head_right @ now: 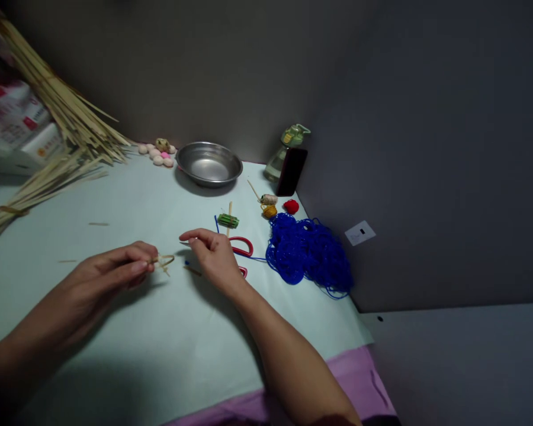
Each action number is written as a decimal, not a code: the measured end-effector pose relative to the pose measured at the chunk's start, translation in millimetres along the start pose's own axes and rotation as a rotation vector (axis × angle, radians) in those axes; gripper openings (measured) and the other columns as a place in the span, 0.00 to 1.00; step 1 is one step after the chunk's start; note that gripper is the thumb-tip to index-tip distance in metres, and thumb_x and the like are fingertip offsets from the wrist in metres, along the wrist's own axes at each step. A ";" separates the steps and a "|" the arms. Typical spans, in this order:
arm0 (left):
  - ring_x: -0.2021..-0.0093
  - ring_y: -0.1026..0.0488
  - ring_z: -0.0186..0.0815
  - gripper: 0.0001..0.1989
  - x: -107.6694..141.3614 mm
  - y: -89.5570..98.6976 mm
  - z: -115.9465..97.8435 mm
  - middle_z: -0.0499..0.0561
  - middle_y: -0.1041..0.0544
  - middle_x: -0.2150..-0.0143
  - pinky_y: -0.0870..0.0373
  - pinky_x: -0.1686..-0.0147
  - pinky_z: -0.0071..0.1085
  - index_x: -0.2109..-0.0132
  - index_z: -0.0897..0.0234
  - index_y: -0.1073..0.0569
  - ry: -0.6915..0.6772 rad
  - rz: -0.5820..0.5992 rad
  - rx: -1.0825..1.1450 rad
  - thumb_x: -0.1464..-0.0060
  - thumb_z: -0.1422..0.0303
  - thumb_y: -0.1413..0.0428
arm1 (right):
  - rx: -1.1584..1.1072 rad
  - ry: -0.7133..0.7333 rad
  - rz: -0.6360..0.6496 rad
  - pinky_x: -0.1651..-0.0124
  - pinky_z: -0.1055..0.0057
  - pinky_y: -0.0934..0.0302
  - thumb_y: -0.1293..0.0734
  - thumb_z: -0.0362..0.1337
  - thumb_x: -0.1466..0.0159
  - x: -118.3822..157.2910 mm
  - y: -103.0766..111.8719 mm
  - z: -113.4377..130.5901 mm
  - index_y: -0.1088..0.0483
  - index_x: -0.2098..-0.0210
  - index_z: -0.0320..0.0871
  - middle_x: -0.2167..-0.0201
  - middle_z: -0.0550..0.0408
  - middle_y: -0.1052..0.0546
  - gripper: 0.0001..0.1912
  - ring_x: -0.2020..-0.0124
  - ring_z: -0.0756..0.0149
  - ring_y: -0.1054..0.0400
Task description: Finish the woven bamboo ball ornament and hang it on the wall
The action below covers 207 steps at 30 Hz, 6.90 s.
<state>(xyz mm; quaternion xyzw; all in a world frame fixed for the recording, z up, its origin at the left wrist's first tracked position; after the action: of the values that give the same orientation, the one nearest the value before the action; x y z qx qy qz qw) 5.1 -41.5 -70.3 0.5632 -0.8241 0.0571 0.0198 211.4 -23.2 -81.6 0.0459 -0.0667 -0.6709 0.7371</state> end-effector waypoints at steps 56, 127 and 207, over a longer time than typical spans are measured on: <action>0.72 0.42 0.27 0.09 -3.2 -6.2 8.9 0.47 0.25 0.64 0.38 0.74 0.19 0.68 0.61 0.17 0.184 -0.064 0.405 0.49 0.62 0.28 | -0.062 0.111 0.166 0.60 0.65 0.33 0.27 0.43 0.36 17.8 -23.5 9.8 0.27 0.67 0.46 0.66 0.55 0.25 0.08 0.65 0.65 0.31; 0.65 0.30 0.32 0.12 -7.2 -6.0 11.0 0.47 0.23 0.67 0.30 0.65 0.23 0.65 0.58 0.17 0.192 -0.046 0.305 0.49 0.56 0.28 | 0.070 0.209 -0.083 0.65 0.68 0.32 0.26 0.31 0.36 20.7 -26.6 9.4 0.18 0.65 0.48 0.61 0.55 0.25 0.04 0.63 0.67 0.30; 0.65 0.21 0.34 0.11 -13.8 1.1 25.6 0.49 0.18 0.68 0.21 0.61 0.26 0.63 0.57 0.17 0.155 0.073 0.166 0.47 0.56 0.29 | 0.101 0.205 0.060 0.64 0.68 0.41 0.32 0.38 0.32 19.0 -17.9 11.7 0.27 0.68 0.45 0.71 0.59 0.28 0.08 0.71 0.69 0.37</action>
<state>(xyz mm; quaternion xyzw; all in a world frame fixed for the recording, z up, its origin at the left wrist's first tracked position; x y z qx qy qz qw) 10.0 -31.3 -97.1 0.5264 -0.8325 0.1691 0.0347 193.6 -43.6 -72.1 0.1492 -0.0259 -0.6361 0.7566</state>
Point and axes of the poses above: each hand's wrist, its own x-axis away from the middle knuckle, its own y-axis out of the back of the hand, z = x × y, the point moved 1 cm from there along -x, towards the middle knuckle
